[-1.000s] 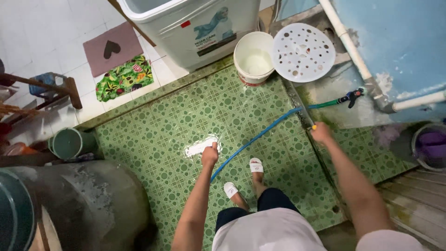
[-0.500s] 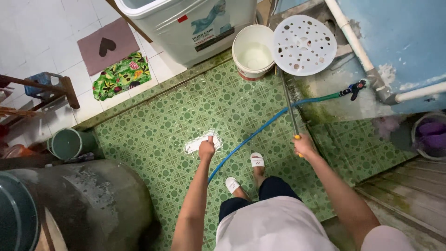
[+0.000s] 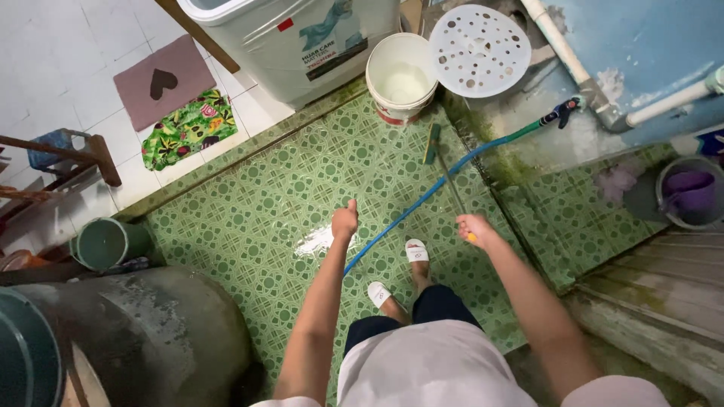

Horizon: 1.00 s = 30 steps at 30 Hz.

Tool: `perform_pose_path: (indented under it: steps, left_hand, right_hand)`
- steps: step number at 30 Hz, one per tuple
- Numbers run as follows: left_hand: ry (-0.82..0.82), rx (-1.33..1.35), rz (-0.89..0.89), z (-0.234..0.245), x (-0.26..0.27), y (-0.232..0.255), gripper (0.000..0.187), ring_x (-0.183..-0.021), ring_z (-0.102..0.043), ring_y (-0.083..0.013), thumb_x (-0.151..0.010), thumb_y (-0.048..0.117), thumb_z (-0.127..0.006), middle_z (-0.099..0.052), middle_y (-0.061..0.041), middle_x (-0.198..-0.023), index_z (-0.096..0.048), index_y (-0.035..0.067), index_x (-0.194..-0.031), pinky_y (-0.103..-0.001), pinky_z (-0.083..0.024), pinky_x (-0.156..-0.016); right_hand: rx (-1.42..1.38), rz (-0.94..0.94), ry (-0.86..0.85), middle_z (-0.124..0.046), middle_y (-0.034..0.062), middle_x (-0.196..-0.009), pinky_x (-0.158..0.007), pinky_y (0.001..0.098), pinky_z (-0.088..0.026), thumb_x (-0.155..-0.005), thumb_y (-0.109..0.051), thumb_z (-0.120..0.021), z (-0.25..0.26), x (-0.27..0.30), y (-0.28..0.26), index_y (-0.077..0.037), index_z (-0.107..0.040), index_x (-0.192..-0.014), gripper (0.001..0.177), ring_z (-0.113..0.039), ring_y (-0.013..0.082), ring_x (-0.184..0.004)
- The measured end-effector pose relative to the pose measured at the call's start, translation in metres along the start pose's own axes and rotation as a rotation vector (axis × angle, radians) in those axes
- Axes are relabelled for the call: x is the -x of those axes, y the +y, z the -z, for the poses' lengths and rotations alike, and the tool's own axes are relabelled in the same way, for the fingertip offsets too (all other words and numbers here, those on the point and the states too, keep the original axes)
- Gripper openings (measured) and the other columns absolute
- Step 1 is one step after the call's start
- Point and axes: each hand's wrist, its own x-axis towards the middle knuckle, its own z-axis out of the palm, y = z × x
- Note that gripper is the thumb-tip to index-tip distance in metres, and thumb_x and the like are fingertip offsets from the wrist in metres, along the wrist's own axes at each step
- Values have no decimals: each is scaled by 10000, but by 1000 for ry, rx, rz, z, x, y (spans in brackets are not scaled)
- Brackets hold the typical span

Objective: Scrubbing and rinsing a tiled bathroom floor using a squeegee and a hose.

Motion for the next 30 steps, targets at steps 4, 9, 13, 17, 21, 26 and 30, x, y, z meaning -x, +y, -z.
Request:
perform_pose_path:
  steps: [4,9,13,17,21,26,30]
  left_hand:
    - [-18,-17,-42,-11,-10,-12,759,-1094,-662,-489,-966,626,-356,-721,-315,-1093,-796,11,-907,-534,-481,-1000]
    - [-7,-10,-36,-5,-11,-10,744,-1103,-657,-477,-918,637,-406,-721,-306,-1113,-801,7,-943,-536,-484,-997]
    - [-7,-6,-42,-11,-23,-17,661,-1096,-655,-482,-911,578,-409,-708,-293,-1122,-785,37,-964,-547,-482,-985]
    - [29,31,-54,-22,-38,-18,675,-983,-668,-486,-908,602,-465,-696,-303,-978,-768,0,-897,-528,-496,-912]
    - [-69,217,-55,-6,-45,4,734,-724,-716,-369,-914,621,-434,-731,-204,-717,-754,-25,-777,-463,-528,-754]
    - [-137,354,-136,-5,-82,12,598,-641,-645,-318,-989,539,-459,-663,-161,-663,-755,26,-911,-424,-492,-663]
    - [-173,625,-296,-9,-115,15,524,-677,-676,-355,-865,267,-634,-677,-171,-839,-573,163,-1375,-429,-508,-646]
  right_hand:
    - [-96,-17,-144,-396,-4,-534,-398,300,-349,-882,-122,-581,-28,-36,2,-154,-410,-653,287,-405,139,-420]
    - [-98,-69,-107,-514,23,-614,-466,333,-424,-836,-197,-574,-124,-40,-38,-151,-499,-751,122,-507,174,-528]
    - [-86,-90,-159,-549,30,-649,-470,340,-444,-825,-234,-571,-184,-43,-50,-149,-508,-800,109,-542,183,-548]
    - [44,-41,-125,-572,62,-660,-434,353,-423,-845,-248,-559,-228,-23,-56,-167,-510,-893,106,-549,209,-510]
    - [182,80,-142,-565,63,-659,-396,348,-395,-897,-259,-572,-277,20,-86,-220,-489,-986,128,-528,201,-447]
    - [253,245,-268,-613,67,-648,-382,301,-406,-977,-281,-488,-291,-41,-100,-145,-579,-1062,185,-530,155,-430]
    - [483,435,-475,-706,46,-695,-418,257,-444,-968,-170,-412,-305,-60,-129,-108,-630,-1138,284,-580,115,-486]
